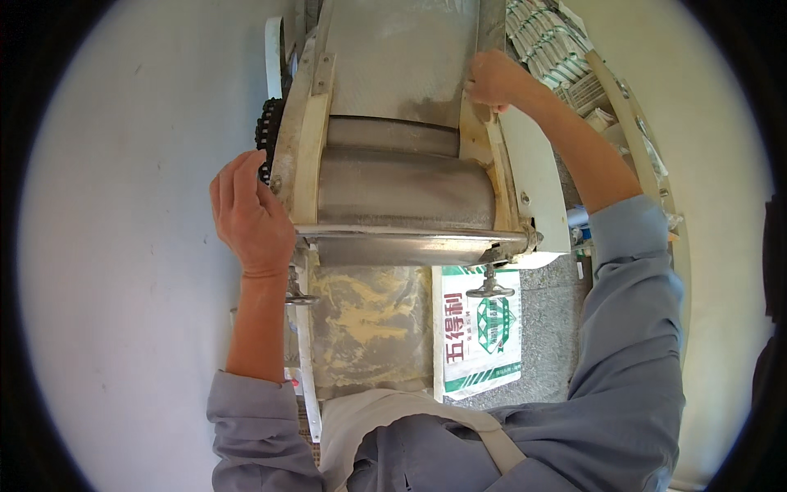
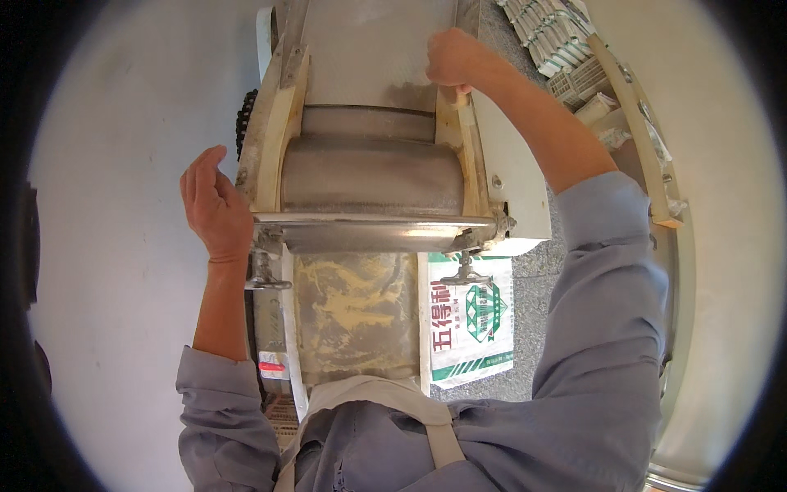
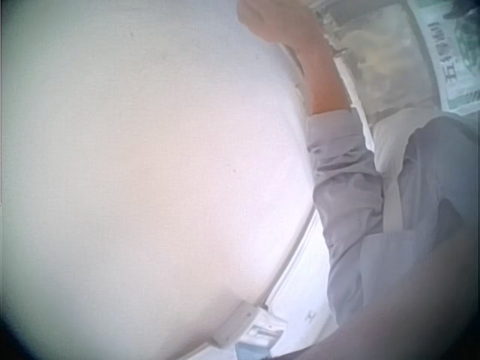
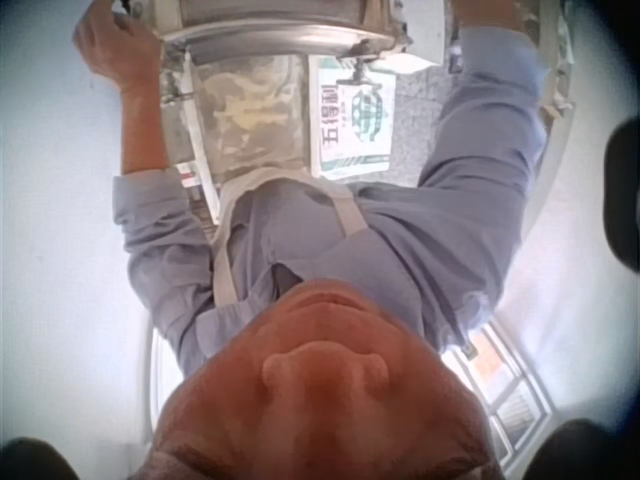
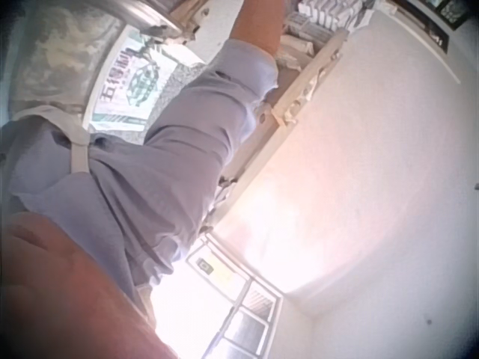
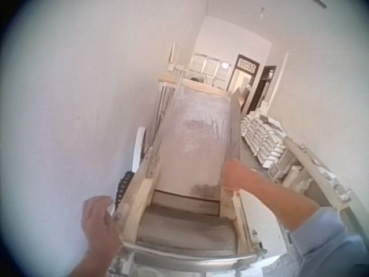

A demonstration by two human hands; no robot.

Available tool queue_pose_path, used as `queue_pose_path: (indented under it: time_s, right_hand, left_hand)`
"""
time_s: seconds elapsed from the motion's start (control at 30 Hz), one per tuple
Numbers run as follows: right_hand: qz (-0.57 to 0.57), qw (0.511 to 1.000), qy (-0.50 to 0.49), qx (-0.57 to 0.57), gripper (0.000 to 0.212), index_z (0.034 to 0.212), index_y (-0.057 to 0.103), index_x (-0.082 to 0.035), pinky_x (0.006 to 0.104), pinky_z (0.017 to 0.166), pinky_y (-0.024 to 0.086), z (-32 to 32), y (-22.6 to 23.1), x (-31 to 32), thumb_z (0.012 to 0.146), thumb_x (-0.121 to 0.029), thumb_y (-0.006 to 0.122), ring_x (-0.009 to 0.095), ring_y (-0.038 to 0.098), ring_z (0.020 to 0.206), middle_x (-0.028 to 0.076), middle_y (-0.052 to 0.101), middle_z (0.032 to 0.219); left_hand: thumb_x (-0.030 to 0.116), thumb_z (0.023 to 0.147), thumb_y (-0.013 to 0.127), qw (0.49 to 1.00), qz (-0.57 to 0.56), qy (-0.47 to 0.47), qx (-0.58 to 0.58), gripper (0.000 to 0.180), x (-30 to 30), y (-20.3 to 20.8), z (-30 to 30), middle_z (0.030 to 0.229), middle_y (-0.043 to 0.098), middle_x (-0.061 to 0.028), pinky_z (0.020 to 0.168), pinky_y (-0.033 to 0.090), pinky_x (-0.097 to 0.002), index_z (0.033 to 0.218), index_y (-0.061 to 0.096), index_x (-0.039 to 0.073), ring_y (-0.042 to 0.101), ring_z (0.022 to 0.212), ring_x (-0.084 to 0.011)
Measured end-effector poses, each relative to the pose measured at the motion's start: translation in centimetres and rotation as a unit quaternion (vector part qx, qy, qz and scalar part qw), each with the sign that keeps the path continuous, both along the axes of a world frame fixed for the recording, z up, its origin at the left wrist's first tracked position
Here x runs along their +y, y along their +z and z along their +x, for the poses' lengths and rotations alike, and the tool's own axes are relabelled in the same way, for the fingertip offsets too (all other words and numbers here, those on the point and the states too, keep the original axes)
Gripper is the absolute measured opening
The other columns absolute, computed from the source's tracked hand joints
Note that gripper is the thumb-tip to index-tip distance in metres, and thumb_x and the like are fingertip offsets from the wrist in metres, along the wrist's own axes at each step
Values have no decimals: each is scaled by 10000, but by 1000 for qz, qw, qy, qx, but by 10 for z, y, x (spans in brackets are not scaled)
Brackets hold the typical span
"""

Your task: The person cleans a dough sheeter by brushing flour and debris from the machine's surfaces and rollers into a nearby bag. They move a small stool, use a brush to sweep the hopper and roller area, and repeatedly wipe the surfaces while holding the bag open to collect the residue.

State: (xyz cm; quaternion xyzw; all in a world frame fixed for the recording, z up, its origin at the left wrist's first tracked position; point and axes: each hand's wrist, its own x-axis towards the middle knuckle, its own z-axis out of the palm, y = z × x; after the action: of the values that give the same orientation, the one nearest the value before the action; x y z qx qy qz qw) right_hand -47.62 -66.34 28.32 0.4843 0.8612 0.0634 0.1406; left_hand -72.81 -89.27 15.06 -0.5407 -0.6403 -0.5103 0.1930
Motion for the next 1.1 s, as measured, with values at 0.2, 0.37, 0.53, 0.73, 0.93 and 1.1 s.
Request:
queue_pose_path:
  time_s: [0.2, 0.37, 0.53, 0.73, 0.93, 1.1]
  right_hand:
    - [171, 976, 98, -90, 280, 758, 599, 52, 298, 508, 539, 8, 0, -9, 809, -221, 563, 227, 638, 484, 163, 609, 565]
    - [-38, 994, -24, 99, 263, 830, 574, 23, 356, 594, 544, 1, -4, -10, 836, -240, 569, 255, 664, 623, 177, 633, 646]
    - [172, 972, 95, 129, 219, 898, 555, 24, 428, 734, 507, -12, -34, 24, 840, -187, 571, 363, 624, 836, 204, 635, 793]
    - [37, 971, 195, 135, 254, 1027, 558, -37, 407, 738, 505, 0, -116, 1, 778, -84, 578, 362, 597, 866, 172, 625, 876]
    - [-55, 983, 133, 115, 244, 1000, 599, -26, 422, 754, 508, 7, -76, 3, 758, -50, 578, 367, 609, 862, 185, 629, 860]
    - [15, 991, 131, -29, 204, 895, 641, 9, 410, 721, 531, -18, -101, -18, 696, 0, 602, 356, 633, 855, 200, 644, 893]
  left_hand:
    - [-141, 731, 495, 1000, 4, 2, -5, 359, 0, -2, 1, 1021, 631, -70, 794, 471, -364, 1004, 619, 58, 565, 940, -283]
    - [-139, 756, 487, 1000, 6, 1, 3, 344, -1, -2, 0, 1032, 632, -61, 798, 474, -345, 1000, 627, 60, 564, 955, -260]
    - [-147, 730, 483, 1000, 4, 0, -1, 370, 0, -2, 1, 1025, 632, -63, 795, 472, -358, 998, 624, 66, 566, 937, -275]
    - [-147, 732, 480, 1000, 10, -3, -7, 365, 0, -3, 0, 1013, 635, -66, 791, 472, -351, 993, 625, 62, 565, 933, -276]
    - [-149, 732, 482, 1000, 0, -1, -7, 354, 0, -2, 2, 1015, 637, -66, 786, 474, -348, 974, 631, 62, 566, 931, -271]
    - [-129, 787, 475, 1000, -7, 5, -8, 306, 0, -1, 2, 1020, 640, -58, 788, 477, -322, 973, 637, 52, 564, 942, -238]
